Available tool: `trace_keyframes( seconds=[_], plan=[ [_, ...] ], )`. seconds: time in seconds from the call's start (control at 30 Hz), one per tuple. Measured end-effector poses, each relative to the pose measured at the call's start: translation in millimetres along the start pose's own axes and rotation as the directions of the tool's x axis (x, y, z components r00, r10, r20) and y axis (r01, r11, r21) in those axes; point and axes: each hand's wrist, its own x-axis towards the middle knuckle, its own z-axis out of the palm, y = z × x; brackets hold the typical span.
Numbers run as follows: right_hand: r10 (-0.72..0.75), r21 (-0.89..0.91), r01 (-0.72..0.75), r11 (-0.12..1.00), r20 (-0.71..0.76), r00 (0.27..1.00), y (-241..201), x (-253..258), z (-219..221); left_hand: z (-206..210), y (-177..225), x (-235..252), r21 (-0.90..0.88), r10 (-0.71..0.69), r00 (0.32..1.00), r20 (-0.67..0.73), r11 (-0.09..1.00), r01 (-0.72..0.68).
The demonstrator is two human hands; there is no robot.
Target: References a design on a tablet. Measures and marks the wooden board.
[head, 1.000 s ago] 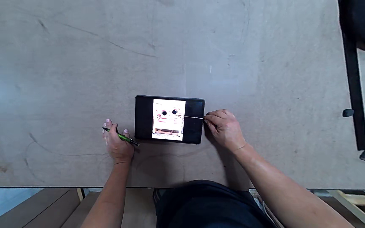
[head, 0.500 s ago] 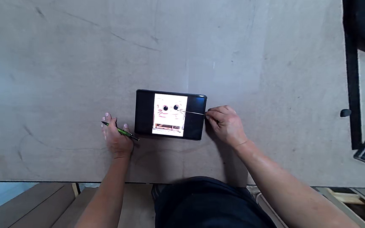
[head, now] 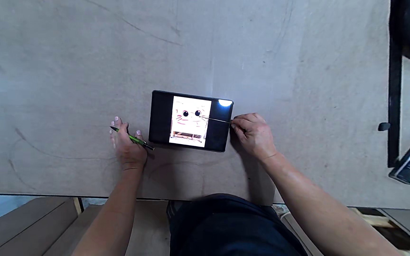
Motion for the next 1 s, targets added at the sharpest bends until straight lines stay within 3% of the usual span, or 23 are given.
trace_keyframes(
  seconds=[0.43, 0.57, 0.7, 0.83, 0.9, 1.0],
  plan=[
    [0.009, 0.003, -0.009, 1.000, 0.005, 1.000, 3, 1, 0, 0, -2, 2, 0.005, 0.011, 1.000, 0.007, 1.000, -0.011],
    [0.155, 0.148, -0.148, 0.978, -0.039, 0.987, -2, -6, -8, -7, -2, 0, -0.069, 0.017, 0.999, 0.029, 0.997, -0.014],
    [0.236, 0.196, -0.221, 0.956, -0.058, 0.970, -9, -44, -17, -31, 26, -15, -0.190, 0.030, 0.973, 0.230, 0.982, 0.015],
    [0.310, 0.192, -0.293, 0.937, -0.065, 0.949, -23, -103, -12, -33, 36, -56, -0.223, 0.063, 0.960, 0.273, 0.975, -0.001],
    [0.353, 0.210, -0.336, 0.918, -0.045, 0.935, -35, -131, -5, -38, 38, -75, -0.239, 0.166, 0.927, 0.336, 0.967, -0.087],
    [0.396, 0.264, -0.390, 0.882, 0.032, 0.918, -60, -161, 13, -49, 40, -93, -0.328, 0.388, 0.791, 0.473, 0.911, -0.251]
  ],
)
